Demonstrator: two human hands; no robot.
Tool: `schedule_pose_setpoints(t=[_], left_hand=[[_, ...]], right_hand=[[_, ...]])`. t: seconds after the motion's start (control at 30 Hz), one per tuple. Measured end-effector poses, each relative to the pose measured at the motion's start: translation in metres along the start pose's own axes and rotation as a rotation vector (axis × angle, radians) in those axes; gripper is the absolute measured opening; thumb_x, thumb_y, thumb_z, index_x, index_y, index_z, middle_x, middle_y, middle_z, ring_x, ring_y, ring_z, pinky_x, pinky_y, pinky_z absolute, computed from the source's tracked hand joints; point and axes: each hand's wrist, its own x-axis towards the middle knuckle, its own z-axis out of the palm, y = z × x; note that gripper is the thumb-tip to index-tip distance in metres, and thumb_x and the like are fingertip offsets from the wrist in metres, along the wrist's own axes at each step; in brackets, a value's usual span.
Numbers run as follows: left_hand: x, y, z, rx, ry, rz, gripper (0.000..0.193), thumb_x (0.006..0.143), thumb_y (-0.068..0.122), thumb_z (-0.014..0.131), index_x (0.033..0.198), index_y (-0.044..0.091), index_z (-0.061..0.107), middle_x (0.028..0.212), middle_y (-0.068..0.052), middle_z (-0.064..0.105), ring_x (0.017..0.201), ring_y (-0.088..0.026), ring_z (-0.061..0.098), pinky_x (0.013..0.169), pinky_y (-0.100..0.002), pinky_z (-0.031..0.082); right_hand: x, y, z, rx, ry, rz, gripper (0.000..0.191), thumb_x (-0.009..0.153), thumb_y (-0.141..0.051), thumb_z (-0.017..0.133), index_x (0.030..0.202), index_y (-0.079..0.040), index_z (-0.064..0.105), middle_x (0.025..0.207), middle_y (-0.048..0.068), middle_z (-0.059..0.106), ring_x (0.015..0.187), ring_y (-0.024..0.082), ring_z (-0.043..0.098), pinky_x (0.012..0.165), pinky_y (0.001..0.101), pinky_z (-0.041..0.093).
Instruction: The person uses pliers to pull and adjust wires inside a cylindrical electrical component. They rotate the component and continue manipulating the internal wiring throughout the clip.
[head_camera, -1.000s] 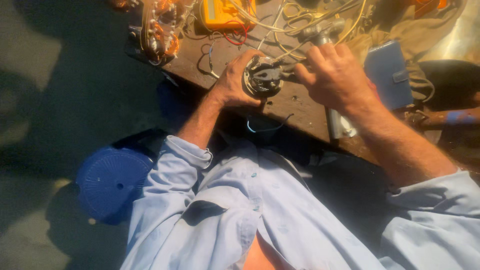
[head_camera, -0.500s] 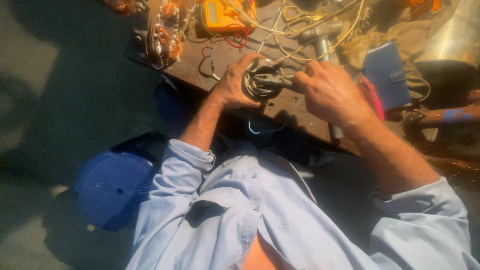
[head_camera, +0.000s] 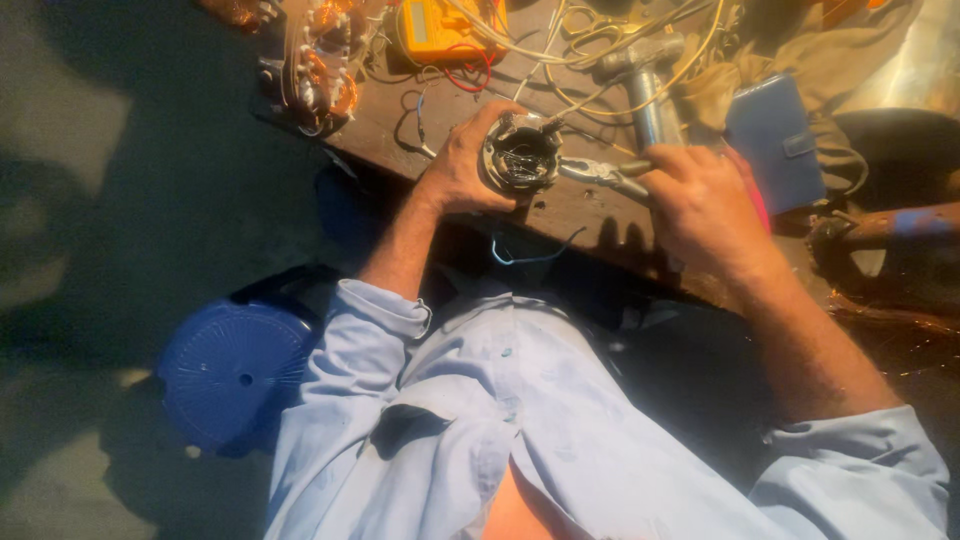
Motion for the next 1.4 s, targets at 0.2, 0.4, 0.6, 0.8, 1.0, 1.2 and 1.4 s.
schedule_pose_setpoints(t=[0.2, 0.4, 0.6, 0.8, 1.0, 1.2, 1.4], left_hand=[[0.001, -0.007, 0.001, -0.033, -0.014, 0.044, 0.09, 0.061, 0.018, 0.097, 0.137, 0.01, 0.05, 0.127, -0.01, 0.072, 0.121, -0.025, 0.071, 0.107, -0.038, 0.057], [0.003, -0.009, 0.003, 0.029, -0.009, 0.047, 0.09, 0.062, 0.021, 0.098, 0.136, 0.011, 0.049, 0.125, -0.01, 0.071, 0.12, -0.026, 0.071, 0.105, -0.038, 0.058], [0.002, 0.001, 0.001, 0.091, 0.029, 0.049, 0.088, 0.058, 0.021, 0.095, 0.134, 0.01, 0.052, 0.124, -0.012, 0.069, 0.119, -0.03, 0.069, 0.103, -0.041, 0.057], [0.005, 0.004, 0.005, 0.183, 0.092, 0.07, 0.084, 0.058, 0.024, 0.094, 0.131, 0.009, 0.055, 0.121, -0.013, 0.067, 0.117, -0.035, 0.066, 0.105, -0.044, 0.053], [0.008, 0.01, 0.013, 0.298, 0.137, 0.097, 0.08, 0.06, 0.025, 0.095, 0.128, 0.01, 0.056, 0.12, -0.013, 0.069, 0.118, -0.035, 0.065, 0.105, -0.045, 0.052], [-0.002, 0.01, 0.007, 0.106, 0.08, -0.043, 0.089, 0.061, 0.025, 0.097, 0.136, 0.01, 0.051, 0.128, -0.013, 0.069, 0.122, -0.027, 0.069, 0.104, -0.04, 0.058], [-0.012, 0.003, 0.018, 0.31, 0.305, 0.307, 0.114, 0.057, 0.022, 0.102, 0.147, 0.018, 0.032, 0.148, -0.02, 0.046, 0.133, -0.042, 0.056, 0.112, -0.045, 0.051]], right_hand=[[0.011, -0.003, 0.004, 0.029, -0.017, -0.02, 0.026, 0.081, -0.006, 0.066, 0.107, -0.009, 0.072, 0.126, 0.01, 0.064, 0.111, 0.033, 0.061, 0.09, 0.0476, 0.048], [0.031, -0.012, -0.014, -0.145, -0.152, -0.029, 0.025, 0.079, -0.009, 0.065, 0.102, -0.01, 0.073, 0.12, 0.011, 0.064, 0.107, 0.031, 0.061, 0.082, 0.0472, 0.049], [0.047, -0.036, -0.036, -0.408, -0.309, -0.021, 0.012, 0.085, -0.014, 0.064, 0.093, -0.01, 0.072, 0.104, 0.014, 0.064, 0.102, 0.03, 0.064, 0.077, 0.0453, 0.05], [0.064, -0.043, -0.042, -0.345, -0.265, 0.013, 0.011, 0.087, -0.014, 0.064, 0.091, -0.009, 0.073, 0.093, 0.014, 0.066, 0.09, 0.031, 0.067, 0.075, 0.0452, 0.05], [0.119, -0.055, -0.037, -0.648, -0.402, -0.009, 0.021, 0.09, -0.025, 0.062, 0.086, -0.01, 0.076, 0.08, 0.009, 0.067, 0.077, 0.028, 0.067, 0.066, 0.049, 0.048], [0.123, -0.047, -0.039, -0.711, -0.384, -0.107, 0.021, 0.091, -0.024, 0.062, 0.089, -0.011, 0.078, 0.087, 0.007, 0.07, 0.088, 0.025, 0.067, 0.078, 0.0455, 0.047], [0.046, -0.014, -0.055, -0.337, -0.197, 0.072, 0.015, 0.094, -0.019, 0.063, 0.096, -0.017, 0.078, 0.105, 0.008, 0.072, 0.099, 0.026, 0.066, 0.083, 0.0437, 0.048]])
